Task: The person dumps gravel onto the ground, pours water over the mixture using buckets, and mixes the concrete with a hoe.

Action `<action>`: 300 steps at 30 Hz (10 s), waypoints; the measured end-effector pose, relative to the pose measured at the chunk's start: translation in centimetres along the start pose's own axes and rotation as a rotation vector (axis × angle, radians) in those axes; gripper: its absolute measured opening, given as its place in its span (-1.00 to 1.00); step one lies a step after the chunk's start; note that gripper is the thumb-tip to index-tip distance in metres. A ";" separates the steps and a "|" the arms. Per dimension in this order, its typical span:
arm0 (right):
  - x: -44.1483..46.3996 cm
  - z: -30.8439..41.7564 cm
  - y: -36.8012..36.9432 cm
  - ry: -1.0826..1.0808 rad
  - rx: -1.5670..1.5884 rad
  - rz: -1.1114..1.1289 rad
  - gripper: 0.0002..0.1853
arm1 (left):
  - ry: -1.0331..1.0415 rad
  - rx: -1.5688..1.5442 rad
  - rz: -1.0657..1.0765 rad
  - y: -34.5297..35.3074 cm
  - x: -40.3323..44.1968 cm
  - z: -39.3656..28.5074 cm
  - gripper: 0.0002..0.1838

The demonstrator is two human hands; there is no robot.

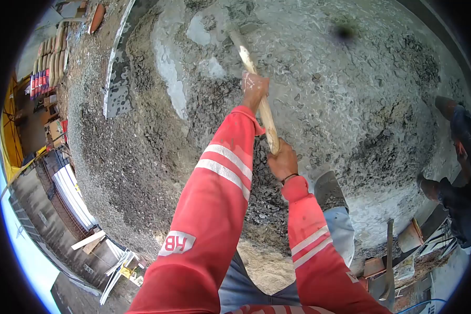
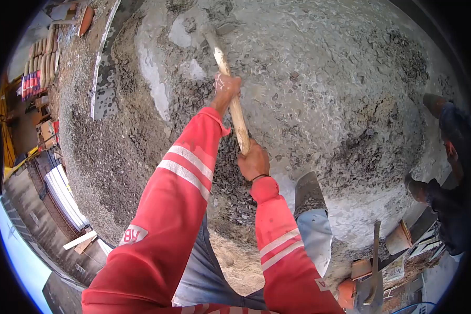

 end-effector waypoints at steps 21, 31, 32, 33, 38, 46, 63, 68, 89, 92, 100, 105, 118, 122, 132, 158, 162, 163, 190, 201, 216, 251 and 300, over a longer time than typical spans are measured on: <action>-32.6 2.6 -26.4 0.575 0.785 0.110 -0.90 | -0.602 -0.606 0.723 8.3 -25.7 11.2 -0.86; -32.9 -8.0 -27.2 0.046 -0.330 -0.013 -0.84 | -0.491 -0.915 0.756 0.9 -37.0 3.5 -0.77; -28.9 -7.2 -25.1 -0.006 -0.275 -0.002 -0.83 | -0.415 -0.928 0.709 -2.1 -34.5 0.2 -0.74; -24.4 -5.4 -22.9 -0.080 -0.225 -0.003 -0.81 | -0.246 -0.980 0.648 -4.7 -31.1 -2.7 -0.73; 2.3 4.4 -9.0 -0.453 0.076 -0.197 -0.70 | 0.449 -0.756 0.174 -11.9 -10.1 -15.0 -0.71; 11.5 2.8 7.7 -0.123 0.142 -0.112 -0.71 | 0.394 0.217 -0.501 -1.2 17.8 -4.0 -0.57; -15.7 2.4 1.9 0.365 0.447 -0.013 -0.70 | 0.047 0.346 0.320 1.6 -5.6 12.8 -0.75; -18.4 5.2 -11.5 0.441 0.610 0.154 -0.83 | -0.080 0.115 0.553 2.5 -10.4 13.0 -0.79; -24.4 -7.4 -24.1 -0.217 -0.368 0.147 -0.69 | -0.426 -1.065 0.819 -3.8 -27.5 3.1 -0.74; -12.3 4.1 -11.5 -0.387 -0.164 0.131 -0.64 | -0.019 -1.031 0.541 -15.5 -13.5 -2.6 -0.77; 4.7 14.0 14.2 -0.393 0.037 0.217 -0.58 | 0.068 -0.132 -0.293 -23.9 12.6 5.2 -0.68; -6.1 5.6 12.2 -0.081 -0.224 0.419 -0.62 | -0.326 -0.190 -0.029 -11.9 9.6 23.7 -0.68; -20.8 0.6 -25.1 -0.056 -0.461 0.556 -0.68 | -0.727 -1.236 0.625 5.4 -16.0 18.7 -0.97; -29.7 -3.6 -37.8 0.130 -0.701 0.458 -0.75 | -0.975 -1.199 1.030 13.0 -32.2 13.5 -0.92; -23.5 -2.0 -24.7 -0.165 -0.639 0.375 -0.72 | -0.655 -1.336 0.940 -5.6 -24.5 10.3 -0.86; -4.8 10.8 10.0 0.387 0.478 0.243 -0.91 | -0.038 0.208 0.114 -9.3 5.7 14.8 -0.49; -8.9 10.8 1.8 0.455 0.674 0.204 -0.94 | -0.090 0.171 0.408 -5.5 -0.6 16.3 -0.71; -10.5 10.0 -1.2 0.474 0.686 0.140 -0.94 | -0.256 0.007 0.486 -4.9 -2.4 16.0 -0.79; -14.0 10.0 -18.5 -0.612 -0.102 0.198 -0.66 | 0.320 -1.141 0.222 -23.5 -25.4 -6.7 -0.84; -33.9 -4.0 5.2 0.315 -0.207 0.396 -0.54 | -0.145 -0.070 0.167 -1.1 -19.2 38.5 -0.73; -30.9 0.7 7.9 0.249 -0.511 0.422 -0.69 | -0.620 -0.591 0.683 -2.6 -14.5 39.5 -0.88; -16.1 1.9 14.5 -0.331 -0.074 0.184 -0.67 | 0.155 -0.333 -0.126 -17.8 -4.1 23.0 -0.65; -44.5 -13.9 -0.7 0.386 -0.604 0.674 -0.50 | -0.173 0.013 0.295 8.2 -28.8 48.0 -0.78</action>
Point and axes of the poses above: each hand's wrist, its own x-axis towards the middle knuckle, its own y-axis out of the palm, z = x × y, the point moved 1 cm from there along x, towards the middle knuckle, and after that the axes turned 14 degrees about -y, right-handed, at the moved point
